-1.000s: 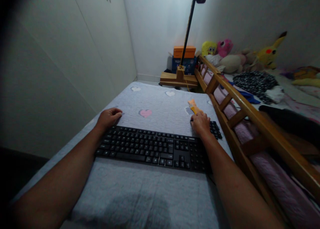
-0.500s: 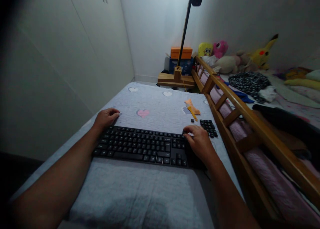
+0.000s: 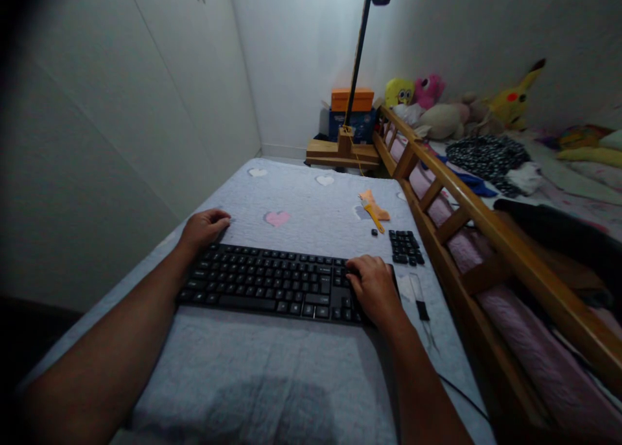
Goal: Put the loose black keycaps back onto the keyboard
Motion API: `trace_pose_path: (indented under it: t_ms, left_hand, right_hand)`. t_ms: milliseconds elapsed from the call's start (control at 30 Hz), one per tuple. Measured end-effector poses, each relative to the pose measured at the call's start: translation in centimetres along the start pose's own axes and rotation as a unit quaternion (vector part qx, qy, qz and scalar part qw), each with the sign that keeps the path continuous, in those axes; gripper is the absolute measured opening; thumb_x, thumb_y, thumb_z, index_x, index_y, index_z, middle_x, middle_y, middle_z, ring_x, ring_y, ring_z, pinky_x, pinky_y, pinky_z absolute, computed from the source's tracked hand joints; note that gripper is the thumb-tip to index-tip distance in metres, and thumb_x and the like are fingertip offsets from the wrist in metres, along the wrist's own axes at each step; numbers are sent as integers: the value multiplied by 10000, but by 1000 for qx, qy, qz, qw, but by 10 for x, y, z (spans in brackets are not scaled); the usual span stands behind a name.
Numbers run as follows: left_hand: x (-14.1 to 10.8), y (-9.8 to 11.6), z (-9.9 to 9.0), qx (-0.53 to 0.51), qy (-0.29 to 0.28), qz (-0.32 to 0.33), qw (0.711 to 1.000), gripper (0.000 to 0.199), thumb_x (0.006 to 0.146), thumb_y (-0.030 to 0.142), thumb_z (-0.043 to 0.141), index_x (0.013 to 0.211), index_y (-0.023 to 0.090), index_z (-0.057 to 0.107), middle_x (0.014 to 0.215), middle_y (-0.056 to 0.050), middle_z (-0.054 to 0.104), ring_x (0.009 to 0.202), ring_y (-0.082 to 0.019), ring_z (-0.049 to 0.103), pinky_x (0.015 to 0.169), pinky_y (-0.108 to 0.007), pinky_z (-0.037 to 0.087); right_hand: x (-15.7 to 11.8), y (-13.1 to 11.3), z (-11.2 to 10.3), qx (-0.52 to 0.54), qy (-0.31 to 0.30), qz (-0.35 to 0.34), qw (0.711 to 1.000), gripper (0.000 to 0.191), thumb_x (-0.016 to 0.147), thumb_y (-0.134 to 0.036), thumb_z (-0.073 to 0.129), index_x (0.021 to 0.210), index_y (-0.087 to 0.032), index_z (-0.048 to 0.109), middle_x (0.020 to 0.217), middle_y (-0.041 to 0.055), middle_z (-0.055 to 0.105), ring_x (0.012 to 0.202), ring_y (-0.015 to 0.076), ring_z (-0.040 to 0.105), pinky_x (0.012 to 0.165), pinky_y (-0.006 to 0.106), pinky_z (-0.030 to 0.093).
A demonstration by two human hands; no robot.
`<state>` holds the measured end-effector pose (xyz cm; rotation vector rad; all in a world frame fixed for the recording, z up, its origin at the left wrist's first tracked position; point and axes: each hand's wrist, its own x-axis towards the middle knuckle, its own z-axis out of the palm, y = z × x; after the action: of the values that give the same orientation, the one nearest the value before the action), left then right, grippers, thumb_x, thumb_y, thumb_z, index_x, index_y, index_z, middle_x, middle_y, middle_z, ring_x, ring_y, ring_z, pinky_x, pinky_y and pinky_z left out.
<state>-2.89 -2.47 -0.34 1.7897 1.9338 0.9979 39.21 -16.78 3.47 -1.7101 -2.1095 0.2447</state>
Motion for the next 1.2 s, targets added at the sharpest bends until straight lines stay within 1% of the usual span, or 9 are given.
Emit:
trace_pose_path:
  t_ms: [400,633,767,1000,1200]
  left_hand:
    - [-2,3,-1,-5,-5,-10,1000,307,695,393,585,877,191,726,879,-45,749,829,-213,678,791,-294,512]
    - [-3,4,-1,-10,-2,-18,1000,284,691,382,595,869,203,724,878,-46,749,827,-216,676,785,-298,513]
    - [-3,4,-1,-8,-5,-10,1000,280,690,382,593,857,200,726,862,-47,743,810,-214,671,780,-298,510]
    - [-3,7,-3,-4,-2,-11,1000,252,686,372,594,827,204,716,849,-44,741,811,-223,669,786,-306,509]
    - [-4,8,-3,-3,0,-12,1000,241,680,365,600,827,213,716,855,-37,745,820,-229,674,795,-306,511]
  right_hand:
    - [-1,-2,3,-12,-5,-2,1000,161,869,-150,566,936,-217,696,971,71,674,968,254,541,873,393,395]
    - [-2,-3,5,-13,-1,-11,1000,186,886,-158,534,937,-233,696,955,64,684,948,244,551,846,375,384]
    - [-2,-6,5,-2,0,3,1000,175,883,-161,532,917,-230,690,963,63,698,948,247,559,856,382,385]
    - [-1,-4,5,65,27,28,997,154,877,-174,517,895,-213,665,955,61,703,953,239,569,874,382,400]
    - [-1,-7,5,58,16,26,998,166,884,-186,509,882,-223,671,942,55,703,940,237,562,871,378,395]
